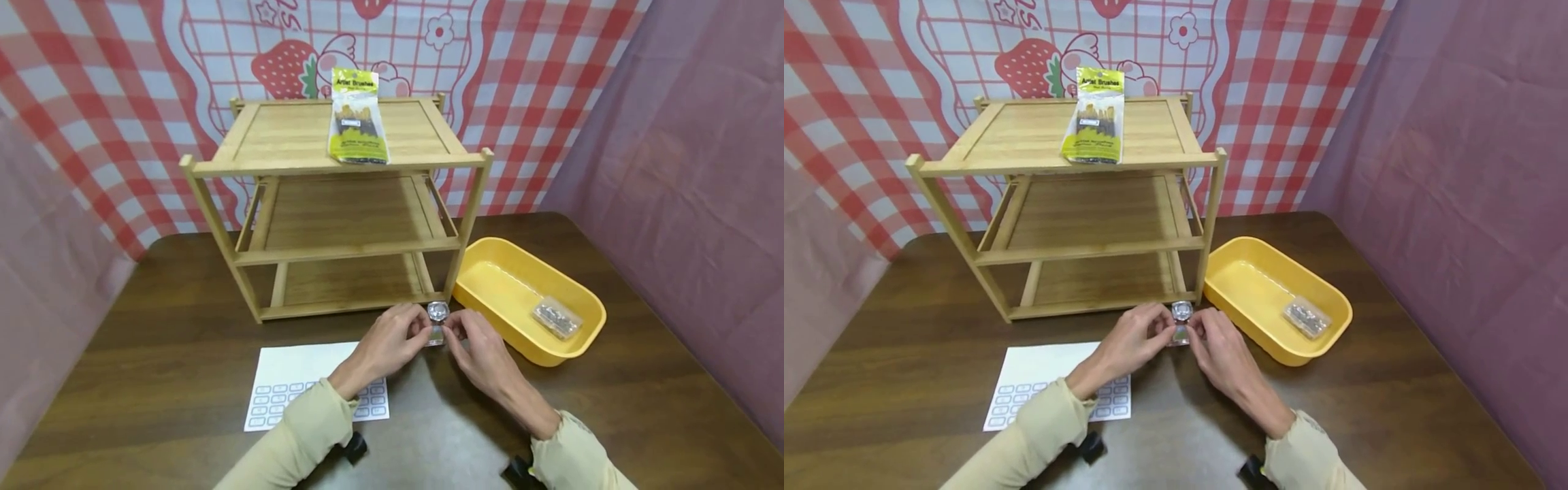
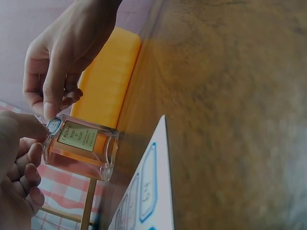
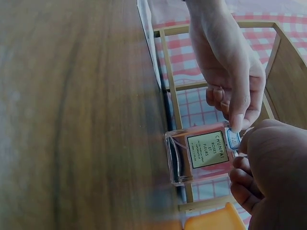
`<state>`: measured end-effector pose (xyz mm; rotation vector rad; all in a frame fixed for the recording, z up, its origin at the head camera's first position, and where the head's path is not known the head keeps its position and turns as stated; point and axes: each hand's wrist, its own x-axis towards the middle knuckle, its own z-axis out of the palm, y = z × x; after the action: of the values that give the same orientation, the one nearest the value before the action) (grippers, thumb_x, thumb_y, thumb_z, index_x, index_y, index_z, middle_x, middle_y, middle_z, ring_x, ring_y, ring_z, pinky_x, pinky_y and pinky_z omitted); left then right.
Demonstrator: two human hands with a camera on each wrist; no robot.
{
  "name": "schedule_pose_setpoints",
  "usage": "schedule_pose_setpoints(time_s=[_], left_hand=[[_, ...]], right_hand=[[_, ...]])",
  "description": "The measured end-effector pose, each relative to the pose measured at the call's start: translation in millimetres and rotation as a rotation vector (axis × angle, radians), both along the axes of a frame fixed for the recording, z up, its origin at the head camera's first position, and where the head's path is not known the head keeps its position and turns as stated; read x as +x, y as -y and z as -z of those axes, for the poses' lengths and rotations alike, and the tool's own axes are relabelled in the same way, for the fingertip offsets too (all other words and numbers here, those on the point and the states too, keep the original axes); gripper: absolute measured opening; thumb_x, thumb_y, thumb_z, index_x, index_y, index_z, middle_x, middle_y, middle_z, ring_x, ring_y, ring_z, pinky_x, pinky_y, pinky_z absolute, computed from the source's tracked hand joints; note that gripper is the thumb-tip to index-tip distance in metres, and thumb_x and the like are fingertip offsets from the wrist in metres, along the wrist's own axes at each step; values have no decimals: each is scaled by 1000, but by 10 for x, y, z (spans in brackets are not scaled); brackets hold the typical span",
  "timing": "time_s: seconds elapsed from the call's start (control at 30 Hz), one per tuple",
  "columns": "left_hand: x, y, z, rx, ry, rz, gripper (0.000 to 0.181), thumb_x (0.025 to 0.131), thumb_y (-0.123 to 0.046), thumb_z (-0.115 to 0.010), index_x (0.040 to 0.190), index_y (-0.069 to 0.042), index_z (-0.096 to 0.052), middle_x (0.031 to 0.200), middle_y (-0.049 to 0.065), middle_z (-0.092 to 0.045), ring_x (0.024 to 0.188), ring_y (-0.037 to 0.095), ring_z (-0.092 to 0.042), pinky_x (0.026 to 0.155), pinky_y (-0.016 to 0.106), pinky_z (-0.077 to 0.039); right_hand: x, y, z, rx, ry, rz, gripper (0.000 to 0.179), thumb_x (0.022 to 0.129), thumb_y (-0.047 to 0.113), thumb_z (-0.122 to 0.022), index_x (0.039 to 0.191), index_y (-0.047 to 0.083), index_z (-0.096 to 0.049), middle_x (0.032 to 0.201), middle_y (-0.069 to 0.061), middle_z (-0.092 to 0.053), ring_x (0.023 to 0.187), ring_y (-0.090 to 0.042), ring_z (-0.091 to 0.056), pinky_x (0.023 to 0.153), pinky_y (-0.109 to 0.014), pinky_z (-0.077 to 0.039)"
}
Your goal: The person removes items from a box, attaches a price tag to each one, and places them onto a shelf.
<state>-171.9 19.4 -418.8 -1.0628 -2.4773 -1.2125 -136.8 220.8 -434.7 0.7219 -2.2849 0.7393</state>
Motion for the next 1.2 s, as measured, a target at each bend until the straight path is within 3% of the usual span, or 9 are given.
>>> schedule_pose_setpoints(time_s=[0.23,1.2], left_hand=[[-10,-15,16,3,-15,-17,5,93,-6,-71,91,-10,-67,81,-3,-56,78,12,-54,67,25,-47],[7,-44,37,32,6,-35,6,92,-5,-72,91,-8,-67,82,-2,-60,80,14,-55,68,26,-48]], right_hand=[[-5,9,-2,-4,-1,15,23,82,-10,-77,96,1,-62,84,-3,-58,77,-15,-55,63,-28,-50],[-3,36,6,-68,72,42,28,81,-10,-80,97,2,-61,86,-5,-60,77,-15,-57,64,-28,-54]])
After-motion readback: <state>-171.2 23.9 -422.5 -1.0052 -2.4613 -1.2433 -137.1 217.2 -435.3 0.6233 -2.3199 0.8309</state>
